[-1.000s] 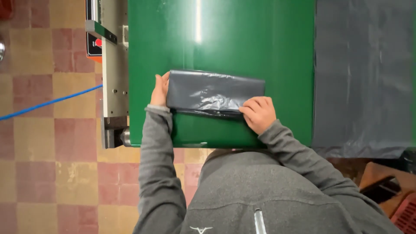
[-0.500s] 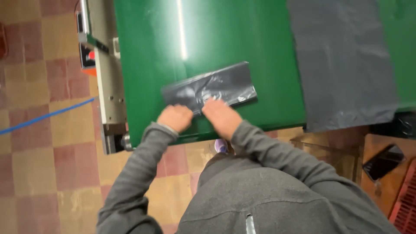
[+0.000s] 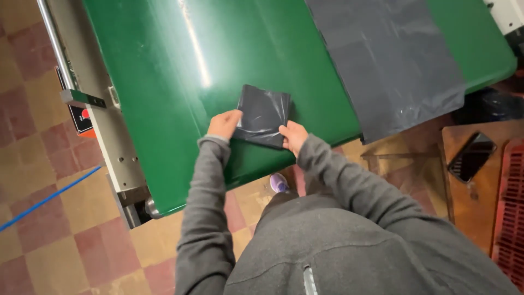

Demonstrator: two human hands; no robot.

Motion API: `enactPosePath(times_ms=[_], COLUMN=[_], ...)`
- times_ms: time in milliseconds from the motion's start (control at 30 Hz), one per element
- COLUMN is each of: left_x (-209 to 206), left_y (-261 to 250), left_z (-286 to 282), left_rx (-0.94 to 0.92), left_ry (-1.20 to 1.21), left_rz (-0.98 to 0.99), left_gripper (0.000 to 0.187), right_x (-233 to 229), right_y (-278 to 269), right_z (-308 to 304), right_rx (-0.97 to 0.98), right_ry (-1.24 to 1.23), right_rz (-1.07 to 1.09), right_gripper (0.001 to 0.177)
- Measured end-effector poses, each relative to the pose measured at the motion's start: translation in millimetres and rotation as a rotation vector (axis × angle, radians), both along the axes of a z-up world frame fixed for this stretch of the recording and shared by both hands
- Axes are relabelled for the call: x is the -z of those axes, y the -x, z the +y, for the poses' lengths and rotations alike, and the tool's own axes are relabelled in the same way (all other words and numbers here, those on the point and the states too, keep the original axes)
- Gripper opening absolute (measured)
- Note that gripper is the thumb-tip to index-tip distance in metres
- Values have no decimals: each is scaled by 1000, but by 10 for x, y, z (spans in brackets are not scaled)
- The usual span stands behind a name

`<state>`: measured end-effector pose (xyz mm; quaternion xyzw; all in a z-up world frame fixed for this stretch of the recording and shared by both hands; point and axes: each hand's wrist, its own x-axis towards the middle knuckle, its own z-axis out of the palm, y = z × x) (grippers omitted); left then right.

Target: Folding black plastic bags on a green conveyor belt and placing them into a red storage crate.

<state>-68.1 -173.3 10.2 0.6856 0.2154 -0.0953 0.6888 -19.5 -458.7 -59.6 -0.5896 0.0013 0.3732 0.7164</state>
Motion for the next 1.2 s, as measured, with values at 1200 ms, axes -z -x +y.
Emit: enactPosePath(times_ms=[1200], left_x=[-1850], left_y=[-1340], left_z=[-3067], left_rx=[297], left_ry=[-241], left_rz=[-500], left_gripper=[18], right_x=[-1916], right_y=[-2288], right_z=[-4227], right_rx=[224], right_ry=[139], right_rz=[-628], right_gripper=[35])
